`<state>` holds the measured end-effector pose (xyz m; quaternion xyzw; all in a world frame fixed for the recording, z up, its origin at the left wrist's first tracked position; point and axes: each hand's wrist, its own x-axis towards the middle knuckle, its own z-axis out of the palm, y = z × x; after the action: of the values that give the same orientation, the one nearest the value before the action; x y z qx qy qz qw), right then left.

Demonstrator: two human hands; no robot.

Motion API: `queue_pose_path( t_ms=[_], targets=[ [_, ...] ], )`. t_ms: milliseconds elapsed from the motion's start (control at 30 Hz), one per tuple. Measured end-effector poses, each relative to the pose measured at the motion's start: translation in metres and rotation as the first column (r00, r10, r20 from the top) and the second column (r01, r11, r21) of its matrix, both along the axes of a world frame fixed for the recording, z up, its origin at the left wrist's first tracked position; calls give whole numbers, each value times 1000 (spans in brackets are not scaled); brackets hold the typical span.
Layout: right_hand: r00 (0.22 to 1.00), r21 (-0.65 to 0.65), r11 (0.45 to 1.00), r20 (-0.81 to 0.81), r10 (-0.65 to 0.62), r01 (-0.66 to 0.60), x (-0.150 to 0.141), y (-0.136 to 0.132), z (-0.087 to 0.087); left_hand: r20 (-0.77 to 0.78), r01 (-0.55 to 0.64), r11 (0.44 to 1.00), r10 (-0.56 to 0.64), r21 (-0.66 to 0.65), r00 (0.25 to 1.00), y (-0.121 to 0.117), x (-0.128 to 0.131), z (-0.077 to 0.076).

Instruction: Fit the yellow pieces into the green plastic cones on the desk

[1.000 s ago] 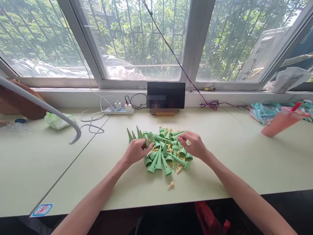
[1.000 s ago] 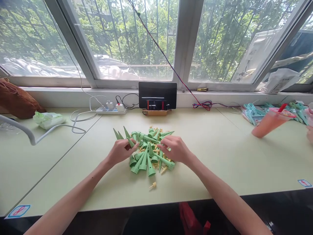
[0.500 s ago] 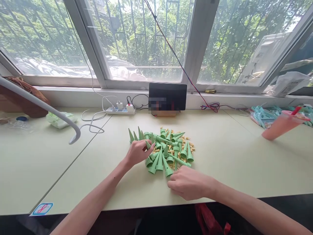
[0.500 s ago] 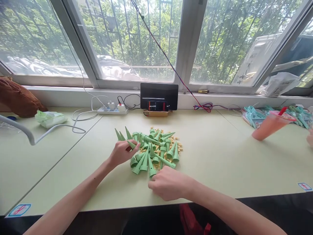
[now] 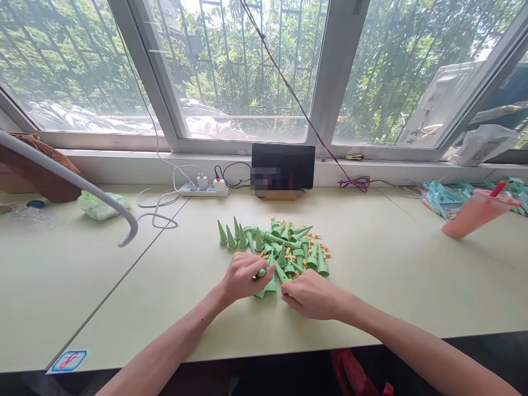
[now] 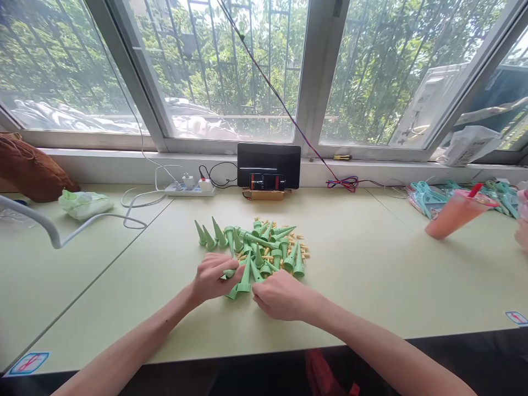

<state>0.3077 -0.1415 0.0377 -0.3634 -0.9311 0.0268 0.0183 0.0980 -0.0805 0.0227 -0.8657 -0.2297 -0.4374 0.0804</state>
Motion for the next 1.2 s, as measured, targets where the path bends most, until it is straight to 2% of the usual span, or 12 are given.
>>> queue_pose_path(
  t_ms=[100, 233, 400, 467, 567, 800, 1000, 1200],
  targets=[
    [996, -5, 998, -63, -66, 65, 5, 4, -3, -109, 40, 995, -30, 88, 994, -13, 7, 2],
    [985, -14, 990, -101, -143, 142, 13, 10, -6, -146, 223, 952, -195, 209, 970, -31, 19, 2],
    [962, -18, 985, -210, -173, 174, 26, 15, -15, -251, 282, 949, -242, 139, 937, -39, 33, -5],
    [953, -16, 988, -262, -154, 156, 32, 16, -19, -338, 273, 954, -217, 126, 916, -37, 35, -8],
    [936, 2, 994, -338, -102, 109, 40, 19, -22, -390, 236, 965, -177, 110, 904, -30, 32, -10],
    [907, 157, 986, -421, 23, 49, 50, 27, -26, -301, 208, 976, -180, 64, 937, -10, 14, -6],
    [852, 330, 943, -505, 137, 44, 53, 34, -32, -254, 192, 978, -168, 75, 953, 8, 2, -5],
    [819, 429, 900, -541, 194, 71, 56, 43, -36, -232, 158, 981, -128, 116, 964, 21, -4, -2]
  ],
)
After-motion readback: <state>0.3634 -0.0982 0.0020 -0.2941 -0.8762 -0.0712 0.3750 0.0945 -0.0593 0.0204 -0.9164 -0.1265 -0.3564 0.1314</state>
